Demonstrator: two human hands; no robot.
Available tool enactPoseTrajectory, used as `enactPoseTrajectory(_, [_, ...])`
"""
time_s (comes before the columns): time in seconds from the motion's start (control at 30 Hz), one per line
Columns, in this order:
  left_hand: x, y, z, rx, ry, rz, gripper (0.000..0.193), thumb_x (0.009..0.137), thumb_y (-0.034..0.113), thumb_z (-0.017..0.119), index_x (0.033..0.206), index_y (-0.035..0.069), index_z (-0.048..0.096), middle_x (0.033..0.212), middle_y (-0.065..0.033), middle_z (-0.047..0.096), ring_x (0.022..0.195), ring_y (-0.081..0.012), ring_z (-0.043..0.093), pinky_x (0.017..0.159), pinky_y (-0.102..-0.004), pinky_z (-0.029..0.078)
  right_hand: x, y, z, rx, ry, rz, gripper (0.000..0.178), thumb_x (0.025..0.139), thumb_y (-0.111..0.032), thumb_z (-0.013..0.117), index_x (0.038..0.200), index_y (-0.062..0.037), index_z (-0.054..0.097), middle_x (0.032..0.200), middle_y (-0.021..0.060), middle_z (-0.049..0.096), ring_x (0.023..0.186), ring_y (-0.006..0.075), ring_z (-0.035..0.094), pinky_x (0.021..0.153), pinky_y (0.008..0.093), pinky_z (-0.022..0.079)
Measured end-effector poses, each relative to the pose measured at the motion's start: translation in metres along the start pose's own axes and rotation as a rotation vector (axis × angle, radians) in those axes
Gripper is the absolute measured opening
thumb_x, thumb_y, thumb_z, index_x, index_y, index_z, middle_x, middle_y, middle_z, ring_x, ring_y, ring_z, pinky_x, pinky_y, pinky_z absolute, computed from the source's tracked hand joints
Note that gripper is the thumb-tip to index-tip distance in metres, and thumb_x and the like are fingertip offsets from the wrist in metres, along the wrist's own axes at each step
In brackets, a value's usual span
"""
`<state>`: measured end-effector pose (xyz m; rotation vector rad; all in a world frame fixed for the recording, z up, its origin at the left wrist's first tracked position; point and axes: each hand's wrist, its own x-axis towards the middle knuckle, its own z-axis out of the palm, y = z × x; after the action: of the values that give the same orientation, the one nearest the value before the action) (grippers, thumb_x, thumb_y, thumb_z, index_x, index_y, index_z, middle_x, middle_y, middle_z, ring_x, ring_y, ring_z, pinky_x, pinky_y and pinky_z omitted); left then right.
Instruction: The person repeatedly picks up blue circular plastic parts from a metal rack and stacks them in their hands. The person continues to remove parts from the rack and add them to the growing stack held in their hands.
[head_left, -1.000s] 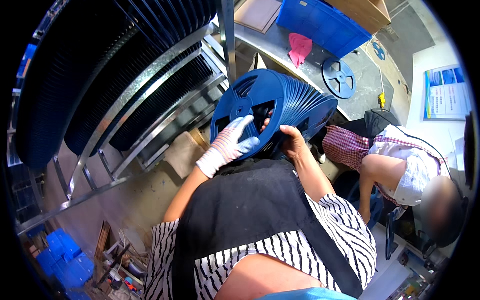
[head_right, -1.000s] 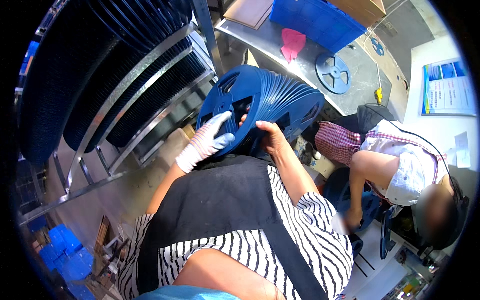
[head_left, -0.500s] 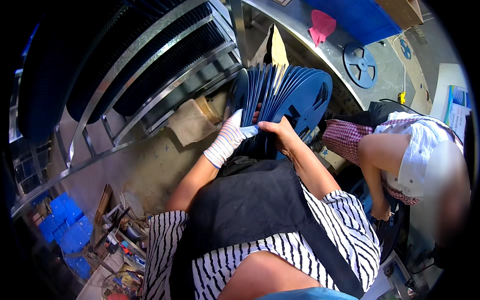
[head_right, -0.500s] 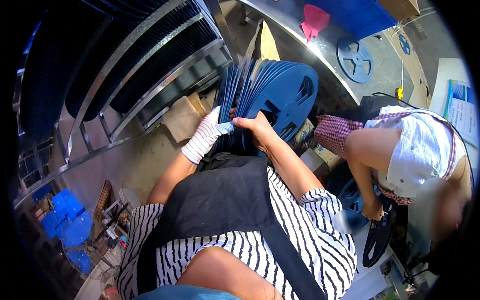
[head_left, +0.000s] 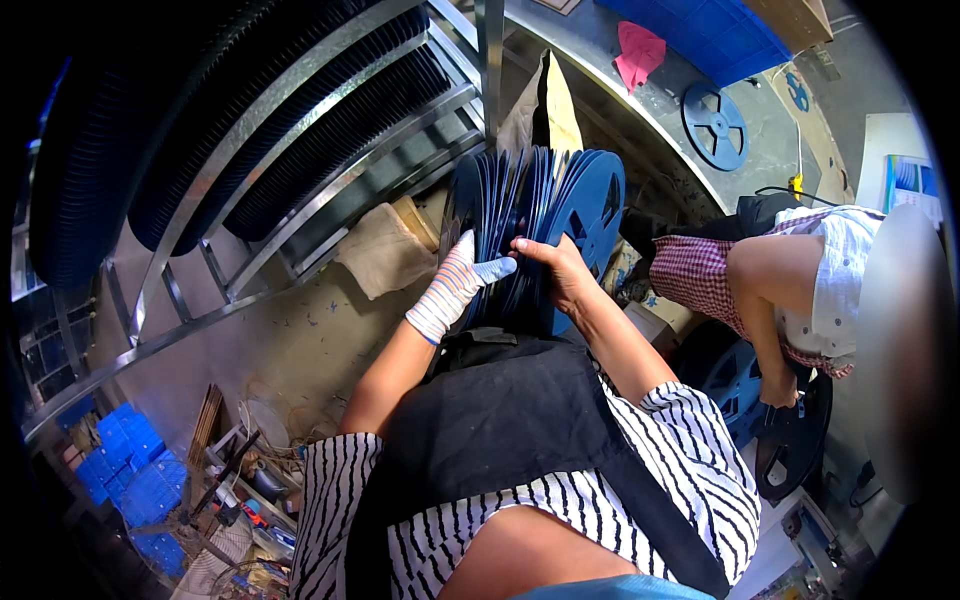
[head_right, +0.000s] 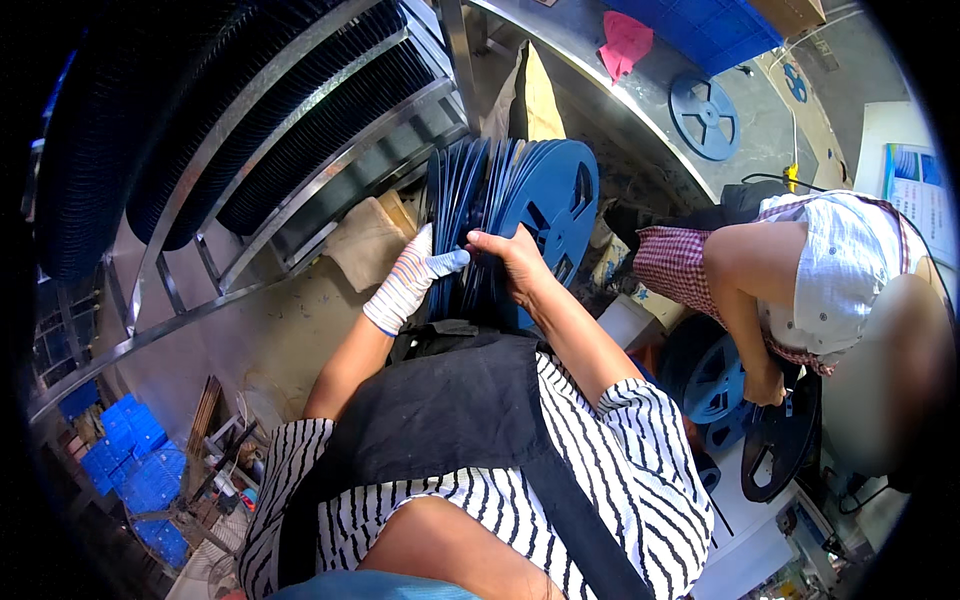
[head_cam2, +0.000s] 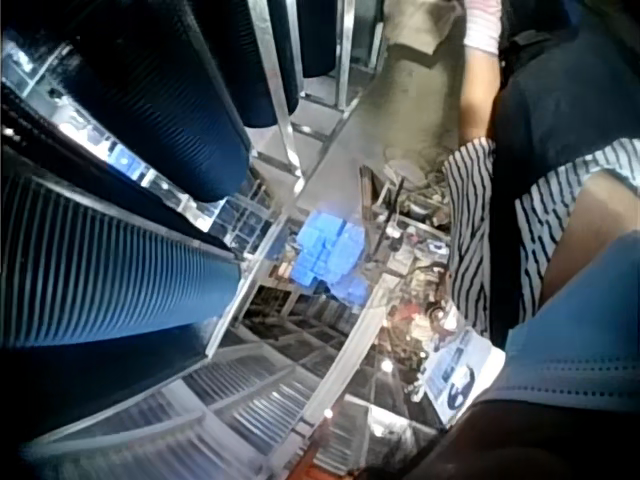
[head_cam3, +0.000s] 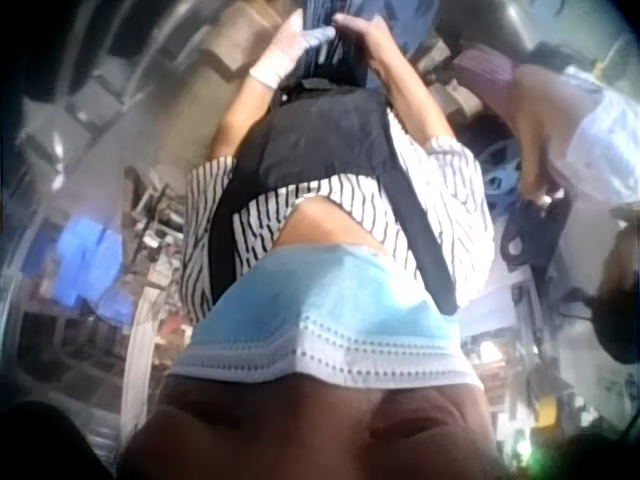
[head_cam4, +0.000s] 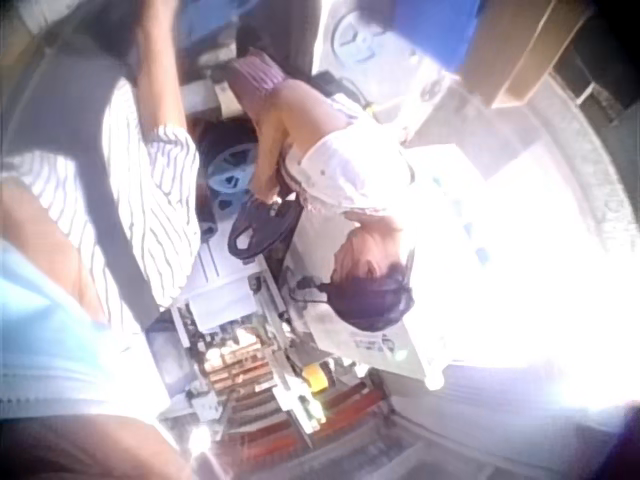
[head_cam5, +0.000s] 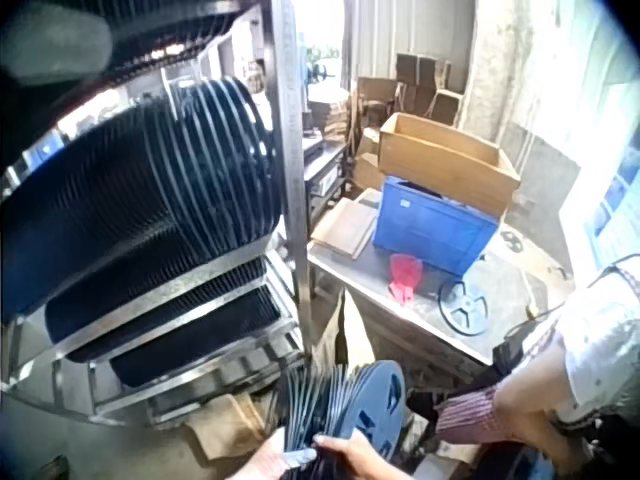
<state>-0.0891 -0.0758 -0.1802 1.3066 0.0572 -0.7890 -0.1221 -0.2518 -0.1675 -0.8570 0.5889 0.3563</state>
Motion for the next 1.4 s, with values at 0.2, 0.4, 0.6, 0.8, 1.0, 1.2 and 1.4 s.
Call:
enactPoseTrajectory(0.2, [-0.022,-0.002,-0.02,-0.116,-0.003,-0.068,0.049,0.079,0.017,0.077,0.12,0.005,0.054,0.101,-0.0003,0.063,0.085,-0.0089,0.058,0.074,-0.0242,0.048,-0.006,0.023,0.004,-0.015,0.065,0.045,0.023,0.077,-0.008,0.068,0.097,0.0033,0.063,0.092,0.012,0.068,0.084,0.0213,0.066,0.08,0.037,0.054])
enactPoseTrajectory(0.4, [-0.034,-0.01,-0.034,-0.08,-0.011,-0.006,0.05,0.079,0.017,0.077,0.122,0.004,0.054,0.107,-0.0012,0.063,0.094,-0.0102,0.058,0.084,-0.0254,0.047,-0.014,0.036,0.015,0.029,0.065,0.032,0.032,0.079,-0.013,0.066,0.105,0.0042,0.058,0.096,0.0124,0.068,0.085,0.0218,0.067,0.08,0.0368,0.054])
enactPoseTrajectory(0.6, [-0.04,-0.01,-0.054,-0.079,0.046,-0.011,0.059,0.081,0.023,0.076,0.13,0.003,0.049,0.116,-0.0041,0.061,0.106,-0.0149,0.056,0.095,-0.0294,0.043,-0.015,0.045,0.012,0.031,0.079,0.025,0.037,0.078,-0.013,0.069,0.11,0.0003,0.055,0.092,0.0106,0.065,0.082,0.0205,0.065,0.075,0.0362,0.054])
enactPoseTrajectory(0.8, [-0.034,-0.011,-0.085,0.001,0.077,0.04,0.071,0.074,0.016,0.08,0.132,0.001,0.043,0.116,-0.0058,0.059,0.104,-0.0172,0.055,0.093,-0.0318,0.046,-0.012,0.036,0.004,0.055,0.09,-0.025,0.036,0.073,-0.012,0.071,0.103,-0.002,0.055,0.078,0.0056,0.059,0.068,0.0165,0.059,0.065,0.0342,0.052])
enactPoseTrajectory(1.0, [-0.054,0.019,-0.133,1.128,0.107,-0.01,0.065,0.07,0.023,0.069,0.127,-0.001,0.049,0.105,-0.0275,0.063,0.097,-0.0381,0.063,0.089,-0.0392,0.049,-0.022,0.014,-0.018,-0.078,0.03,-0.024,0.04,0.072,-0.013,0.069,0.106,0.001,0.053,0.082,0.0073,0.06,0.071,0.0167,0.059,0.068,0.0304,0.051])
enactPoseTrajectory(1.2, [-0.048,0.072,-0.081,1.841,-0.577,-0.144,0.033,0.07,0.013,0.063,0.103,0.008,0.062,0.086,-0.0153,0.067,0.083,-0.034,0.064,0.077,-0.042,0.05,-0.04,0.004,-0.008,-0.541,-0.02,-0.025,0.046,0.065,-0.013,0.073,0.105,0.0011,0.055,0.091,0.0122,0.065,0.089,0.0207,0.065,0.087,0.0328,0.05])
enactPoseTrajectory(1.4, [-0.028,0.077,-0.02,2.044,-1.044,0.059,0.018,0.069,0.014,0.067,0.087,0.016,0.067,0.076,-0.0042,0.067,0.078,-0.0245,0.065,0.077,-0.0354,0.045,-0.022,0.016,0.007,-0.601,-0.341,0.007,0.058,0.067,-0.006,0.068,0.122,0.0028,0.052,0.117,0.0115,0.062,0.103,0.0171,0.057,0.095,0.0299,0.042])
